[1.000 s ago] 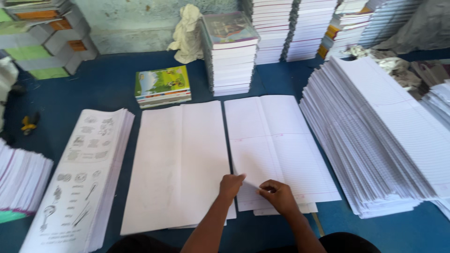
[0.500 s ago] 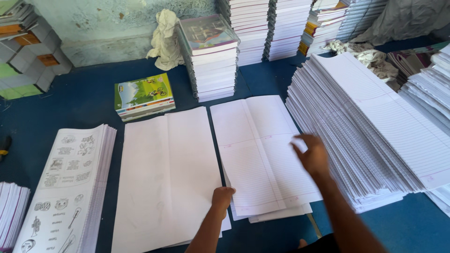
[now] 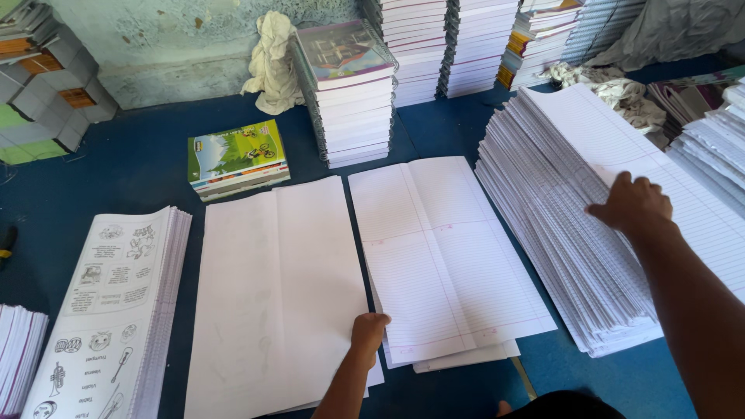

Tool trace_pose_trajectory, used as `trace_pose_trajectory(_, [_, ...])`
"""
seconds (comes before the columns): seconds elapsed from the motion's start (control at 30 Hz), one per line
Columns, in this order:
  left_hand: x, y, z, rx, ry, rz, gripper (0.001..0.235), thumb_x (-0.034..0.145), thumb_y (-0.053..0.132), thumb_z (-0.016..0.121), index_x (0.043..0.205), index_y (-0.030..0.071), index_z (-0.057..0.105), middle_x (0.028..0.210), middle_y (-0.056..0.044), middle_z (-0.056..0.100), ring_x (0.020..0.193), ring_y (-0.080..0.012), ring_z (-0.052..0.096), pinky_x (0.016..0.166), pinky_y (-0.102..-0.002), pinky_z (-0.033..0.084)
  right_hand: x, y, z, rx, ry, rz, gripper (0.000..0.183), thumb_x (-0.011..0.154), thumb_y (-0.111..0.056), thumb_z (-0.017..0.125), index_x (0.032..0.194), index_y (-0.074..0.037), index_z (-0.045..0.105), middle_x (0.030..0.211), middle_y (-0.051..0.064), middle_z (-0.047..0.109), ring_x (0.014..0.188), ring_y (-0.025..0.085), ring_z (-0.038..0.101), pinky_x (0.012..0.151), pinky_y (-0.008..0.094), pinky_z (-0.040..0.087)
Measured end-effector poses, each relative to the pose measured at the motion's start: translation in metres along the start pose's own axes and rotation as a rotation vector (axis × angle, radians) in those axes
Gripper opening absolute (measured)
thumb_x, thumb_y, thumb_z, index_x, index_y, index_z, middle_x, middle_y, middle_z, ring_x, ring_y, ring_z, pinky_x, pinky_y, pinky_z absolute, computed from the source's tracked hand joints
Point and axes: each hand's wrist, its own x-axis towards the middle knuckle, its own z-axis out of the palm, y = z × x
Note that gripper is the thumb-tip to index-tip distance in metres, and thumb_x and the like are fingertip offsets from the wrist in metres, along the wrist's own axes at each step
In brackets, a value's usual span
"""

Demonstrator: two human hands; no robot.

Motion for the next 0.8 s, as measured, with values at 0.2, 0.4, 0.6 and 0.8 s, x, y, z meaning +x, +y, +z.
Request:
trace_pose_trajectory(0.2, [0.0,-0.001,-0.001,-0.027,-0.009,0.014,0.026,0.087,0.016,0.065,0.096,-0.007,0.071,0.09,-0.017,0.071,0.082,-0.0236,0.063,0.076,-0.037,0.05,0.001,0.003,0.021,-0.052,-0.031,0.082,0.074,0.092,-0.058,0.07,0.132,0.004,0.059,0.122,0.027,0.068,0.114,0.042,0.066,0.093,0.052,0.056])
trace_pose_trajectory(0.4, [0.003,-0.006,-0.001,-0.046,-0.009,0.038,0.024,0.087,0.016,0.065,0.095,-0.006,0.071,0.089,-0.015,0.073,0.083,-0.0213,0.068,0.079,-0.033,0.052,-0.006,-0.004,0.021,-0.091,0.032,0.04,0.045,0.108,-0.04,0.053,0.117,-0.002,0.073,0.106,0.022,0.077,0.1,0.036,0.076,0.082,0.048,0.061])
trace_pose_trajectory(0.6, [0.007,-0.009,-0.001,-0.045,-0.018,0.053,0.024,0.087,0.016,0.065,0.091,-0.007,0.07,0.087,-0.015,0.071,0.078,-0.0215,0.063,0.074,-0.035,0.05,-0.025,-0.019,-0.003,-0.197,0.027,0.0,0.027,0.103,-0.015,0.054,0.11,-0.002,0.076,0.104,0.021,0.08,0.095,0.033,0.078,0.075,0.044,0.064])
trace_pose_trajectory(0.8, [0.004,-0.007,-0.001,-0.034,-0.009,0.05,0.024,0.088,0.017,0.065,0.092,-0.006,0.071,0.084,-0.012,0.069,0.078,-0.0201,0.063,0.073,-0.035,0.05,-0.063,-0.059,-0.047,-0.161,0.072,-0.056,0.025,0.105,-0.016,0.051,0.115,0.0,0.067,0.1,0.024,0.078,0.089,0.034,0.078,0.072,0.044,0.063])
